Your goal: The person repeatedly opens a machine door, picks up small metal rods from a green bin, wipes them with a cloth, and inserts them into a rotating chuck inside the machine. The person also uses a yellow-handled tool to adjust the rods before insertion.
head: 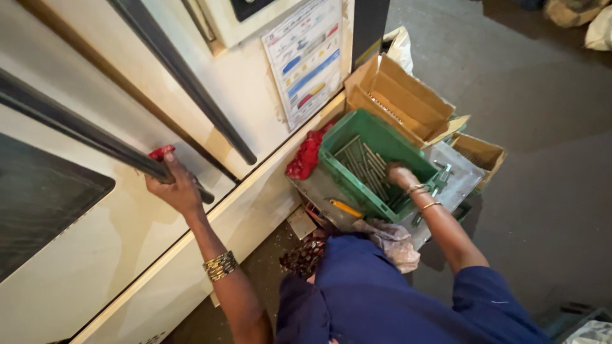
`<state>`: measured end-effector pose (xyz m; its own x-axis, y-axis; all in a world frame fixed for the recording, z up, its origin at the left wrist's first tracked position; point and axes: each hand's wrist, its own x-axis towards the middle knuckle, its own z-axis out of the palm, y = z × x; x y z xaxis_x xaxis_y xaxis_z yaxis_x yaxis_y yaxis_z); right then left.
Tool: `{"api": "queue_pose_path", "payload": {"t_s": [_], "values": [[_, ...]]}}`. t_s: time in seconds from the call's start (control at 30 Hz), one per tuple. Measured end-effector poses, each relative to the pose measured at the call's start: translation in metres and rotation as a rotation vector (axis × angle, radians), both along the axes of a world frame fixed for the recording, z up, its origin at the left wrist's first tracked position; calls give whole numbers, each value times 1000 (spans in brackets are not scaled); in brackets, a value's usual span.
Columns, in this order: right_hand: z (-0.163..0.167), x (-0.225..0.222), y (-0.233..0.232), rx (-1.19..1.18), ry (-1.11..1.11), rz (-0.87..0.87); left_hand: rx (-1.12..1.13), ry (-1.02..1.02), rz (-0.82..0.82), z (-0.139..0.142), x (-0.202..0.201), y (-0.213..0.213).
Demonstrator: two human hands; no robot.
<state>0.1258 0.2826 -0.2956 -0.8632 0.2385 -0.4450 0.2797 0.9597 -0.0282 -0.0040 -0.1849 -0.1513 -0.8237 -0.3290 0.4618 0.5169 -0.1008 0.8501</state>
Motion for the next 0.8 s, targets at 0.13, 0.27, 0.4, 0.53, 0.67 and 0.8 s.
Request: {"api": "queue_pose_path", "payload": {"t_s": [0.13, 0.27, 0.4, 0.53, 0.67, 0.8], "values": [[2, 2, -10, 198, 189, -9, 6, -16, 5, 7, 3, 4], [21, 3, -18, 260, 155, -153, 45, -17, -30, 20, 9, 11], [35, 10, -19, 301, 191, -69, 51, 10, -33, 26, 19, 11], [30, 23, -25, 182, 252, -125, 39, 50, -20, 21, 29, 1], [23, 35, -37, 129, 321, -60, -43, 68, 16, 16, 41, -18], [37, 57, -62, -72, 293, -52, -259, 54, 131, 7, 69, -49]]}}
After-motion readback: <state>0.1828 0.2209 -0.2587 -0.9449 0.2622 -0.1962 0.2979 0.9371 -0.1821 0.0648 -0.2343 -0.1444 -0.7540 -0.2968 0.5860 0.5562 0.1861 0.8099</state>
